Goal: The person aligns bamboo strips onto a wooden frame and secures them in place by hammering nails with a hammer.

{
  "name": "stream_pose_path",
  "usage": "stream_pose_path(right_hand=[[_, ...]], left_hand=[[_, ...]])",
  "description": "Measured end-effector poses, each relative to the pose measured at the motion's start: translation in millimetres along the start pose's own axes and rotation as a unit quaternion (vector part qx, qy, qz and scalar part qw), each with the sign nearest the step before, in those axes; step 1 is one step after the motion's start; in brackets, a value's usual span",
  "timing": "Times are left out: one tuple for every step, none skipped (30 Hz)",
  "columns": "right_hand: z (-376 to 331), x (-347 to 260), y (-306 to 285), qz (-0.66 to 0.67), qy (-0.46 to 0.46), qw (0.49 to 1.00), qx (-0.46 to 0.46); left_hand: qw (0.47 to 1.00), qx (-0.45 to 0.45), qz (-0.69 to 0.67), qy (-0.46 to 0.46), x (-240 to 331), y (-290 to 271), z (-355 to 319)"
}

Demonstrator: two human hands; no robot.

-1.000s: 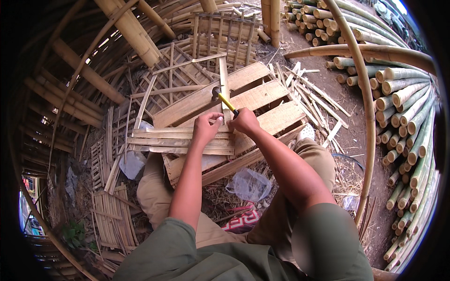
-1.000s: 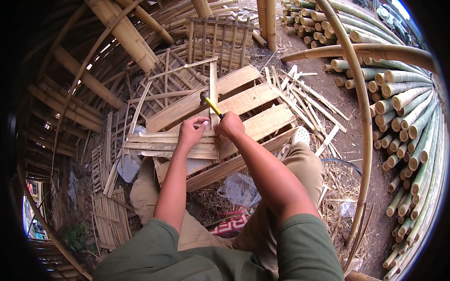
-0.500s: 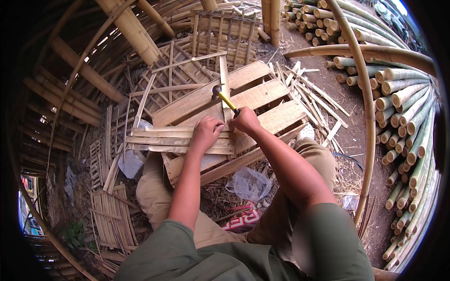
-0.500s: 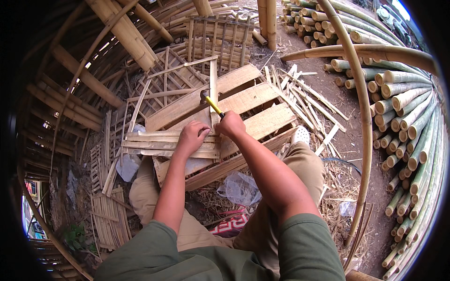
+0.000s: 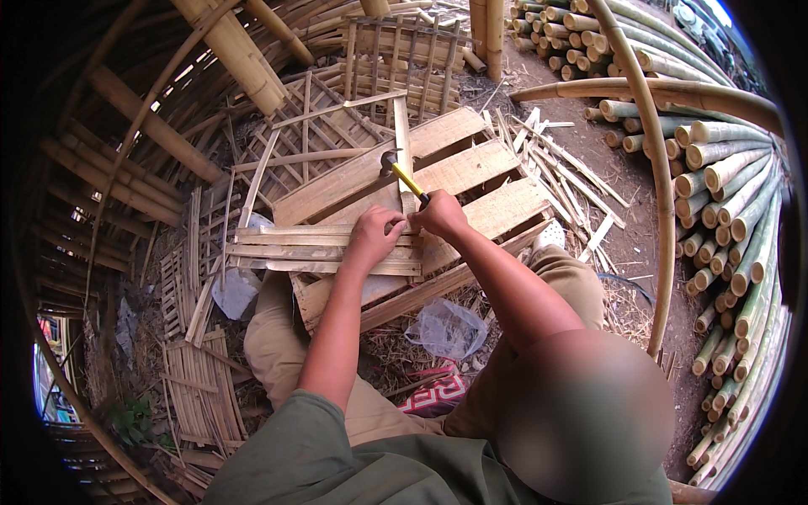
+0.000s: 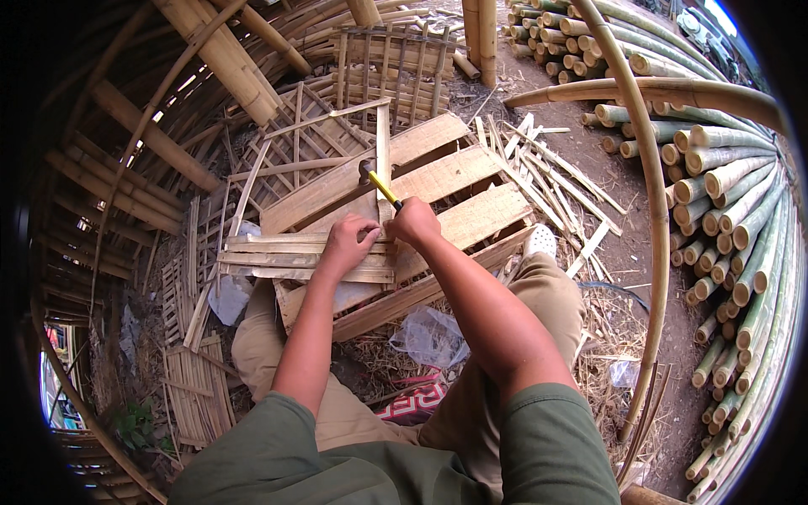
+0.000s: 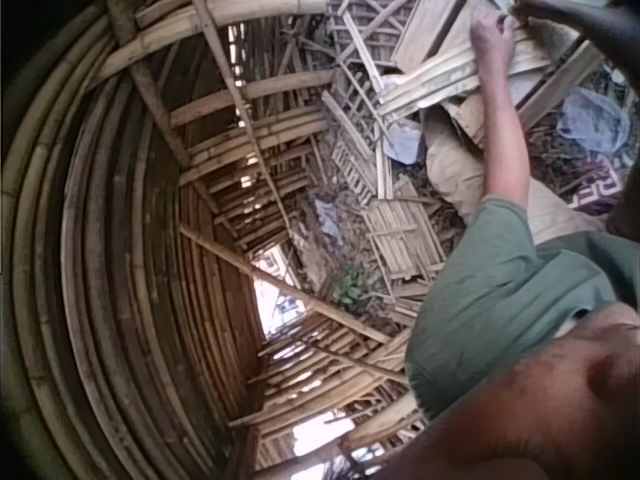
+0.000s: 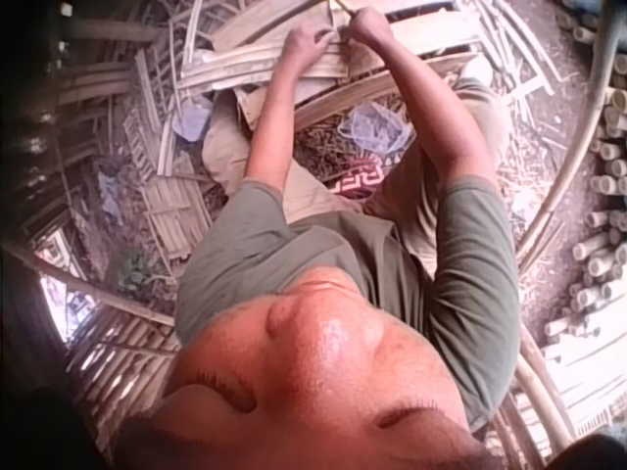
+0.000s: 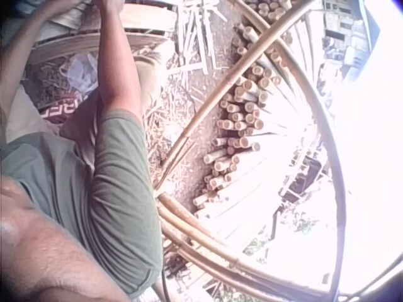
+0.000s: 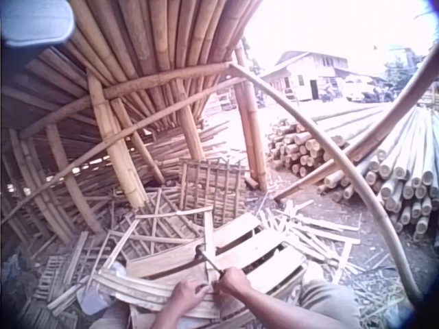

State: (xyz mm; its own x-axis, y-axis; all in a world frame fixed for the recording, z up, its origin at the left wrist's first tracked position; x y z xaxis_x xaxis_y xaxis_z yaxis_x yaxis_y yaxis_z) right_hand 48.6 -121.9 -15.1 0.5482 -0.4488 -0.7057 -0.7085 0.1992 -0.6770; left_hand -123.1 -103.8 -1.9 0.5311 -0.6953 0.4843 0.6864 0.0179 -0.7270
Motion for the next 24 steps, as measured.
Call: stream_pose_path(right_hand=[[1.1,1.9,0.5,0.0,0.001,1.0,0.001],[2.1,3.6,1.4,0.003,0.001,1.0,0.001],[3.2,5.5,2.0,0.006,0.001,1.0,0.001],[2.8,4.7,2.1,0.006,0.0,1.0,0.0],[2.5,4.0,2.3,0.007,-0.001,1.0,-0.002],[2.1,3.4,2.4,0.008,-0.001,1.0,-0.004],[2.7,3.7,2.5,0.007,-0.002,1.0,-0.004],[3.2,4.3,2.5,0.001,-0.001,1.0,-0.005],[3.7,4.9,2.6,-0.005,-0.001,1.0,-0.006],[3.1,4.8,3.0,-0.005,-0.001,1.0,-0.006],[2.4,4.3,3.9,0.003,-0.003,1.0,-0.003],[2.1,4.1,4.1,0.012,-0.006,1.0,-0.001],[2.6,5.0,4.3,0.011,-0.005,1.0,-0.001],[3.3,5.8,4.5,0.009,-0.004,1.0,0.001],[4.0,6.6,4.7,0.008,-0.004,1.0,0.003],[4.1,5.7,4.0,0.008,-0.004,1.0,0.002],[4.4,5.2,3.2,0.003,0.001,1.0,-0.009],[4.2,4.7,2.8,-0.002,0.005,1.0,-0.02],[3.9,4.2,3.0,-0.001,0.004,1.0,-0.02],[3.6,3.6,3.0,-0.003,0.003,1.0,-0.015],[3.1,2.8,3.1,-0.004,0.001,1.0,-0.01],[2.2,2.5,3.0,-0.004,0.001,1.0,-0.01],[1.1,2.3,2.5,-0.003,0.002,1.0,-0.004],[0.2,1.8,2.1,-0.001,0.003,1.0,0.003]], left_hand=[[0.999,0.01,-0.029,-0.027,0.9,1.2,-2.1],[0.997,0.019,-0.057,-0.054,1.7,2.3,-3.6],[0.997,0.019,-0.058,-0.053,2.5,4.3,-4.3],[0.995,0.029,-0.069,-0.066,1.2,4.9,-5.7],[0.993,0.039,-0.079,-0.079,-0.4,5.3,-6.8],[0.993,0.039,-0.079,-0.079,-1.7,5.9,-7.7],[0.994,0.05,-0.073,-0.068,-1.8,6.2,-7.6],[0.994,0.06,-0.067,-0.058,-2.0,6.6,-7.4],[0.994,0.061,-0.067,-0.057,-3.1,6.6,-7.1],[0.995,0.06,-0.059,-0.045,-4.2,5.8,-7.1],[0.996,0.06,-0.051,-0.032,-5.1,5.4,-7.1],[0.996,0.06,-0.052,-0.032,-6.2,5.6,-6.8],[0.997,0.055,-0.04,-0.021,-5.9,5.6,-5.9],[0.998,0.05,-0.028,-0.01,-5.5,5.9,-4.9],[0.998,0.05,-0.029,-0.01,-4.7,7.3,-3.6],[0.998,0.051,-0.032,-0.008,-4.5,9.1,-2.8],[0.998,0.052,-0.035,-0.006,-4.2,10.5,-2.6],[0.998,0.052,-0.034,-0.007,-4.3,11.3,-3.0],[0.997,0.061,-0.045,-0.013,-5.5,12.2,-3.8],[0.996,0.071,-0.056,-0.02,-6.8,12.6,-4.8],[0.996,0.071,-0.055,-0.02,-8.2,12.7,-5.9],[0.995,0.077,-0.066,-0.025,-8.6,12.9,-6.7],[0.993,0.084,-0.076,-0.029,-9.0,12.9,-7.7],[0.993,0.084,-0.076,-0.029,-9.1,13.4,-8.9]])
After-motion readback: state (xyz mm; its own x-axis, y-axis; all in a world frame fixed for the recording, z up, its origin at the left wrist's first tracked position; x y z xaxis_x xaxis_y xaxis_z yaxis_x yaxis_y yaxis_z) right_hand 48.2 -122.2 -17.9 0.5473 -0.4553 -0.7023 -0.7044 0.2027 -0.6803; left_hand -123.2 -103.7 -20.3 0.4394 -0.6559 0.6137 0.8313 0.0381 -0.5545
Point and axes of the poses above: each hand's wrist, its own z-axis towards the middle knuckle, its own y-axis out of the palm, x = y × z, the point moved 2 cm from there along z, towards the middle knuckle, and after that the axes turned 11 degrees about x, right-handed, at the moved point
